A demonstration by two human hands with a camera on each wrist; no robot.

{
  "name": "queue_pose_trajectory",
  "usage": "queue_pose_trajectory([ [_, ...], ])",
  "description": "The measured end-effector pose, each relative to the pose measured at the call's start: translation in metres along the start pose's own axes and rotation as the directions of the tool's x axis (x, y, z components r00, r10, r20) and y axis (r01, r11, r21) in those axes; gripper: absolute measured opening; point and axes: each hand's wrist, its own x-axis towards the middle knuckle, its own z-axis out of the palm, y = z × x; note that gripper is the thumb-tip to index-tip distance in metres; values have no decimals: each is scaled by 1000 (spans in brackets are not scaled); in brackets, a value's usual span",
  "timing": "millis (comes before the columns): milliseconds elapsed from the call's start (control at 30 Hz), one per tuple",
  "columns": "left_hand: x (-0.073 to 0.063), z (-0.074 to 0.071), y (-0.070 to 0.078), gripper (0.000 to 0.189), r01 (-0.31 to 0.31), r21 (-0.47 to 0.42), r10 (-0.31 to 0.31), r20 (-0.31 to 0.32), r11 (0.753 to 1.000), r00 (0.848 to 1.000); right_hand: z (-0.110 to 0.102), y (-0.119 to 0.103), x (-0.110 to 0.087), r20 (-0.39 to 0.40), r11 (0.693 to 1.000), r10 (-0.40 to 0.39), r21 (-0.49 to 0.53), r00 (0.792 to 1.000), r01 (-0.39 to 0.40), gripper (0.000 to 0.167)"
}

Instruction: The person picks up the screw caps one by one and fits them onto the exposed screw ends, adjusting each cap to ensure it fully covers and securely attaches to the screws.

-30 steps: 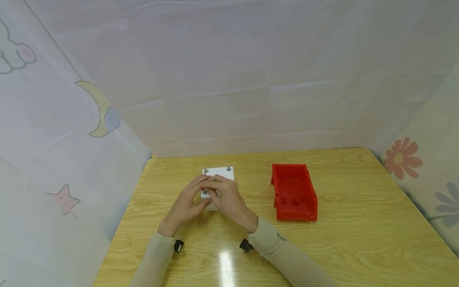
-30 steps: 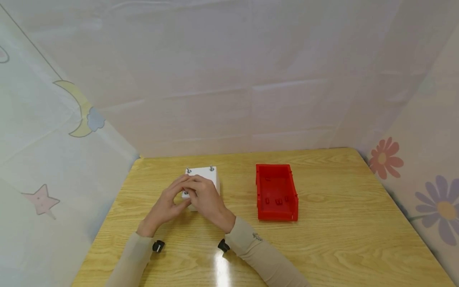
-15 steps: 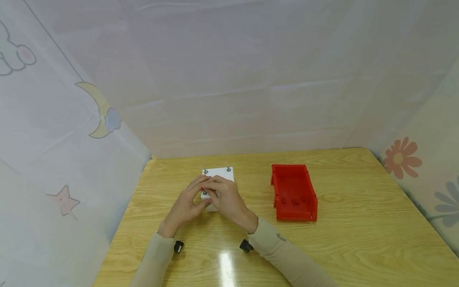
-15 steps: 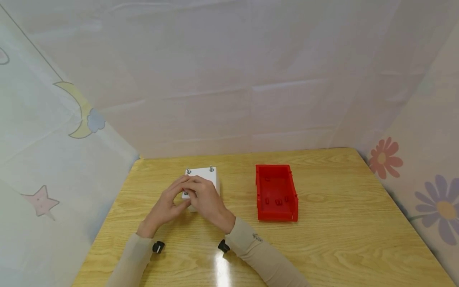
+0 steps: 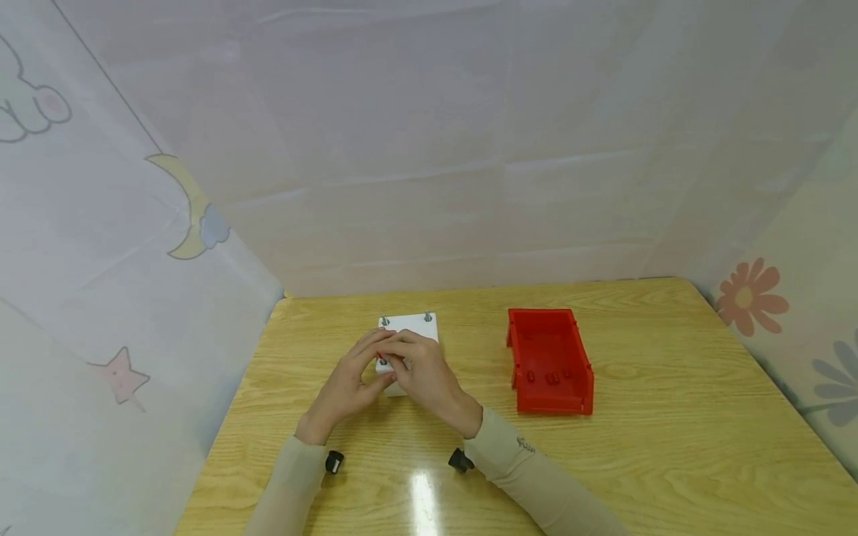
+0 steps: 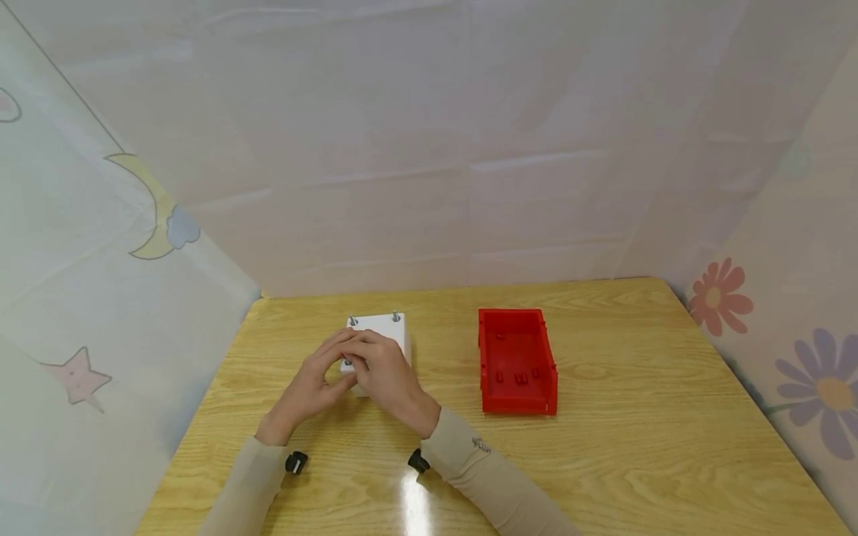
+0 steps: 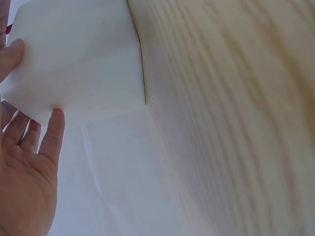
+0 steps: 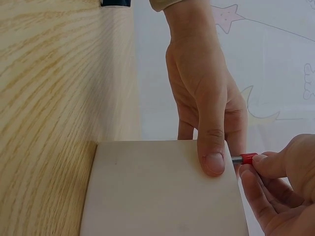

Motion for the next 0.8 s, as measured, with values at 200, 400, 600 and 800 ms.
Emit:
queue_pose_trajectory([
  [200,0,-1,2,61,-6,1,6,-4,1000,1000,1,1,0,-3,1000,-8,-5,1000,8,16],
  [400,0,-1,3,63,5,1,-5,1,1000,1000,1,1,-1,3,1000,-1,-12,1000,1,15],
  [600,0,-1,4,63,17,2,-17,9,1000,1000,0,0,-1,10,1000,2,-11,1000,-2,15],
  [800,0,-1,4,62,16,0,-16,10,1000,1000,1,0,-1,7,1000,-1,-13,1000,1,14],
])
